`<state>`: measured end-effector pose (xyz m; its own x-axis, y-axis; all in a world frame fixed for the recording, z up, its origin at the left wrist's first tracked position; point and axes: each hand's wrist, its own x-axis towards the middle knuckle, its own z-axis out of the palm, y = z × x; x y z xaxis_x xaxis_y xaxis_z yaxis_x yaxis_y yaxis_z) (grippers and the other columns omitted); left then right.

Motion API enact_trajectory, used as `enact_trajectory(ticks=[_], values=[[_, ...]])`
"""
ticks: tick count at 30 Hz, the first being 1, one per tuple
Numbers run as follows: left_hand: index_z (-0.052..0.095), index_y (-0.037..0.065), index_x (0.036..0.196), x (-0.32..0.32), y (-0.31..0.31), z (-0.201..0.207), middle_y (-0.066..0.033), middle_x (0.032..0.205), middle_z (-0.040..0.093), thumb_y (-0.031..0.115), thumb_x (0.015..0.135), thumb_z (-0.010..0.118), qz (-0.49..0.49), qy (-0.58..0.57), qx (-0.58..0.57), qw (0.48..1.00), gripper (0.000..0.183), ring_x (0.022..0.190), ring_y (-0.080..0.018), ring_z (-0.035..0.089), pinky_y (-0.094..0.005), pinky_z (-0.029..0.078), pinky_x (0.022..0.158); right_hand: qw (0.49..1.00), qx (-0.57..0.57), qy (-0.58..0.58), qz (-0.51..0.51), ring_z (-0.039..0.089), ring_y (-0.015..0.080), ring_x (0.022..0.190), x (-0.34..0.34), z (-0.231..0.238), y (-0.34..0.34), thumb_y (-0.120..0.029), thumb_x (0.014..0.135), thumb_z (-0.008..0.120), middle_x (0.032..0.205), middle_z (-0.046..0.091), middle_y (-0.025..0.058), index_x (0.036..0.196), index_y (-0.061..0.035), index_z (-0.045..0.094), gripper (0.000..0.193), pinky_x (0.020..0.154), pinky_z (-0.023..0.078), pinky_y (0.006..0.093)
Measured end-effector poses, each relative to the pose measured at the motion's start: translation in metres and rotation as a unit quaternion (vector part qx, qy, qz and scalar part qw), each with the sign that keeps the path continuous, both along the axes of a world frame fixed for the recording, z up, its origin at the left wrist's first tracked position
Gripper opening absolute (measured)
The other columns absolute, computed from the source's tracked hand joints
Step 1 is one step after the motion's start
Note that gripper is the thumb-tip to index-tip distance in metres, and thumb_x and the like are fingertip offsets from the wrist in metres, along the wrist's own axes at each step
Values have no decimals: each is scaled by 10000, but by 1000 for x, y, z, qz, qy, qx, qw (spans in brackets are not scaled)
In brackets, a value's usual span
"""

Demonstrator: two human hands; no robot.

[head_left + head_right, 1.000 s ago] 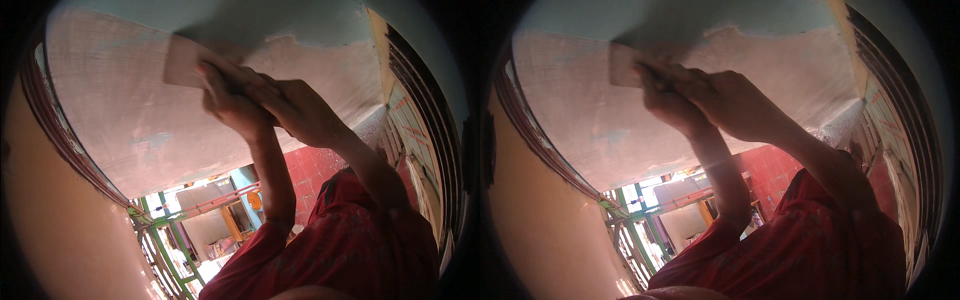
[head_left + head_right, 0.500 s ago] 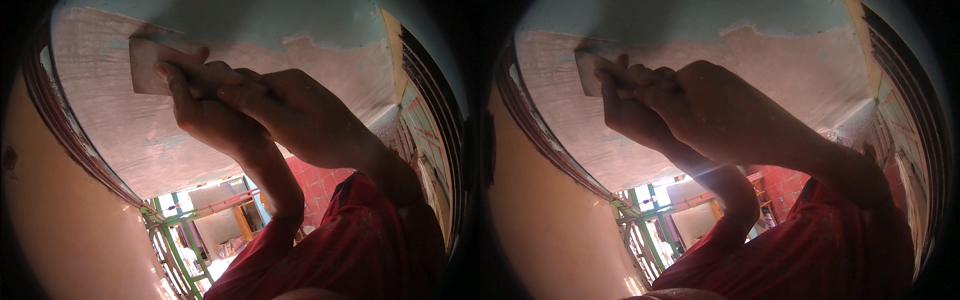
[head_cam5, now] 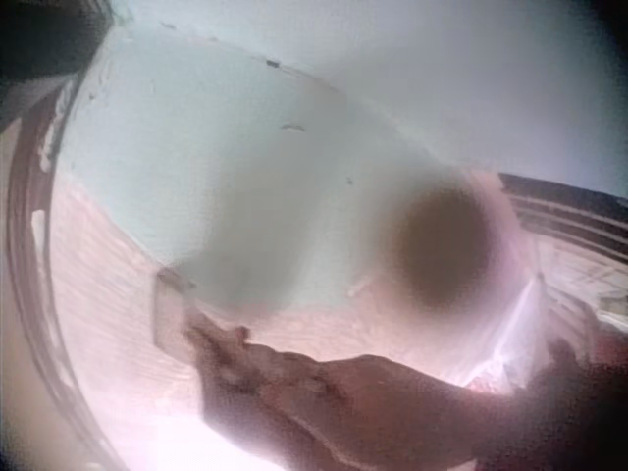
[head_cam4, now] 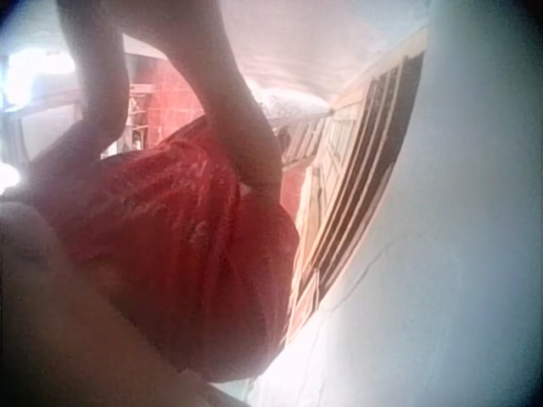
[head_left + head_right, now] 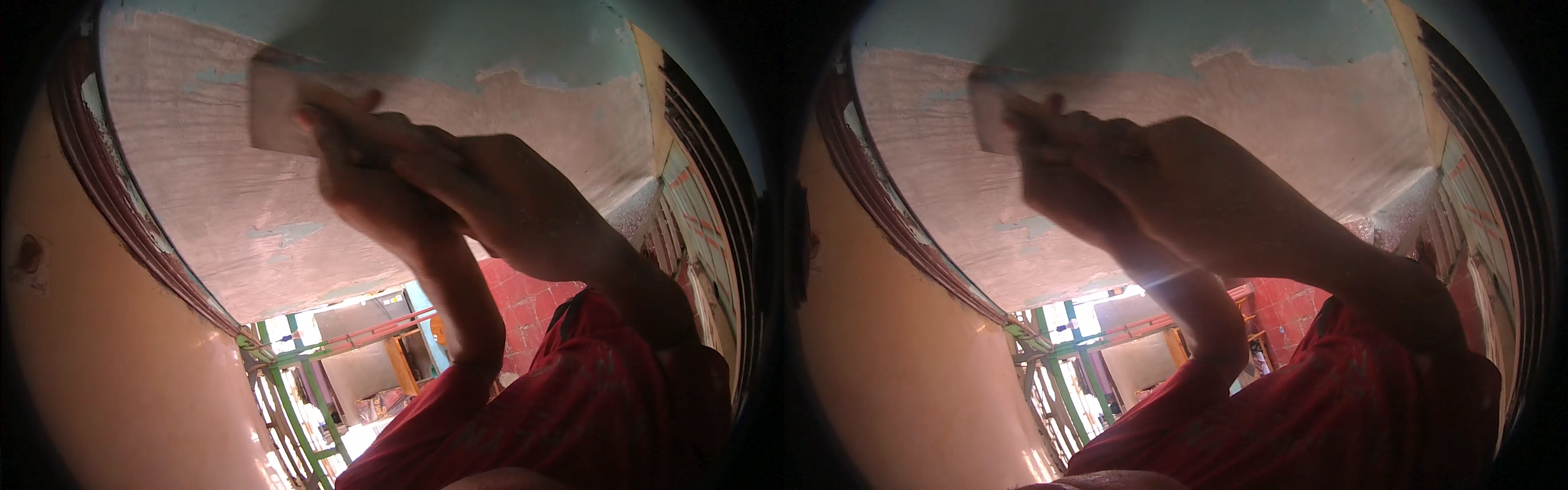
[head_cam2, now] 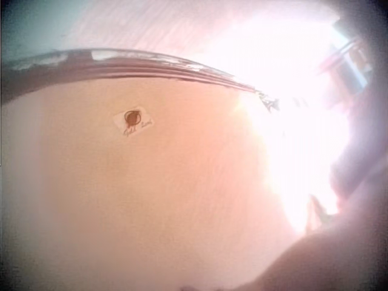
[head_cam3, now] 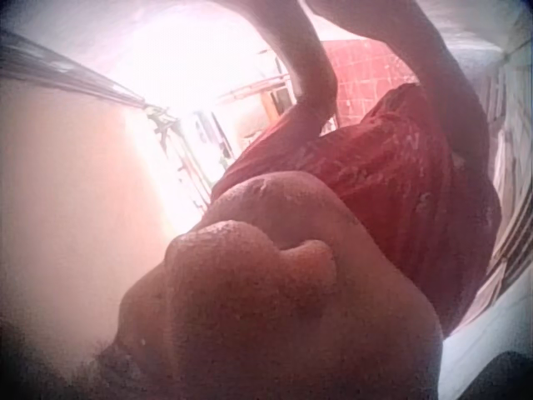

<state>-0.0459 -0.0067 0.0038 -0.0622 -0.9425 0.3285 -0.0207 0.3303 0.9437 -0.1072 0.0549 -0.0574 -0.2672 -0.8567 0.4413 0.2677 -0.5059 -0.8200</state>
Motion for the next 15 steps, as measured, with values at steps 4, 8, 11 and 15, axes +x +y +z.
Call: enact_trajectory(ticks=[4,8,11,15], values=[[615,-69,937,4,7,-37,-62,527,524,471,1046,386,8,-29,26,999,597,418,-168,511,-260,433,449,988,114,-53,93,473,61,545,-8,-18,21,-400,1021,468,619,519,19,1037,-1,647,438,506,374,247],[622,-77,968,8,6,-36,-56,518,511,459,1052,374,-17,-20,44,999,597,416,-159,506,-253,441,465,974,164,-80,136,503,79,561,-7,-19,19,-394,1022,470,639,552,29,1033,7,648,439,518,396,262],[625,-66,969,0,0,-9,-61,550,523,451,1054,367,8,2,-6,1000,584,411,-156,492,-257,442,449,991,87,-21,96,597,215,683,-12,1,0,-330,1017,435,806,621,136,1162,-13,611,390,630,474,338],[619,-41,927,-13,-18,22,-73,606,545,466,1050,369,-38,41,-83,995,578,458,-152,526,-278,451,424,998,6,46,38,691,353,804,-19,23,-11,-253,1010,401,999,688,241,1329,-71,549,396,741,557,413]])
